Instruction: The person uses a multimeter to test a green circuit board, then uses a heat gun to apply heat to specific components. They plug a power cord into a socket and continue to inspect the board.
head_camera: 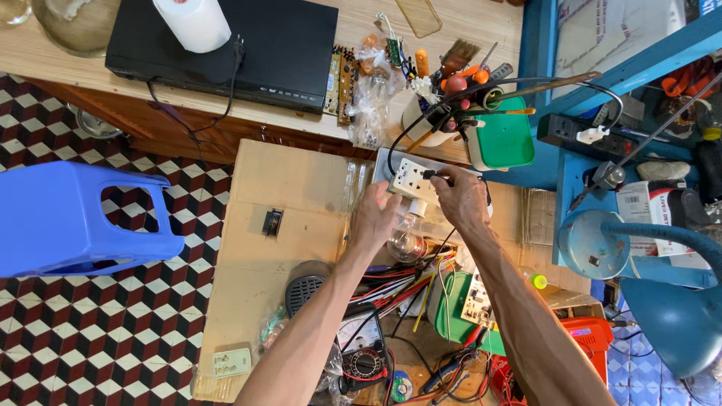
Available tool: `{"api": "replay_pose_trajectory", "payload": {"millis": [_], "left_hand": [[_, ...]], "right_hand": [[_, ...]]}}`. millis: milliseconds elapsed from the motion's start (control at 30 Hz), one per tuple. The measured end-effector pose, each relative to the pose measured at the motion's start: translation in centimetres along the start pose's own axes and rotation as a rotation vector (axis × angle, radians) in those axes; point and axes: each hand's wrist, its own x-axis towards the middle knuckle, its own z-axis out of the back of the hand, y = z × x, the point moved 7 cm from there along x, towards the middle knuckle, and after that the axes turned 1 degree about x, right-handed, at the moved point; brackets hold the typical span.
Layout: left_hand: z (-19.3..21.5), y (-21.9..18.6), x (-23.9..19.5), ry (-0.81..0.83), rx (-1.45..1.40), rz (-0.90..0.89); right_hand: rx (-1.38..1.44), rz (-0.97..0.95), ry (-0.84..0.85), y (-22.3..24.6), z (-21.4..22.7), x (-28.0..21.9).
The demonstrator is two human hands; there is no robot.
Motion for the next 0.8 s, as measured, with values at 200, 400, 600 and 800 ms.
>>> {"api": "replay_pose_trajectory", "payload": {"millis": [200, 400, 600, 800], "left_hand": [[-4.0, 5.5, 6.2, 0.05, -0.072, 0.11], [-3.1, 4.9, 5.0, -0.016, -0.117, 0.003], [-1.7, 4.1, 4.0, -0.045, -0.101, 0.073], [-2.5, 5.4, 4.9, -0.051, -0.152, 0.145]], "right_hand": [[-0.139, 0.031, 0.062, -0.3, -1.2, 2.1], [-0.174, 0.253, 0.09, 1.3, -1.3, 3.0], [-0.395, 0.419, 0.192, 3.1, -2.0, 3.6], [-0.467, 0.558, 0.3, 4.6, -1.7, 3.3]]}}
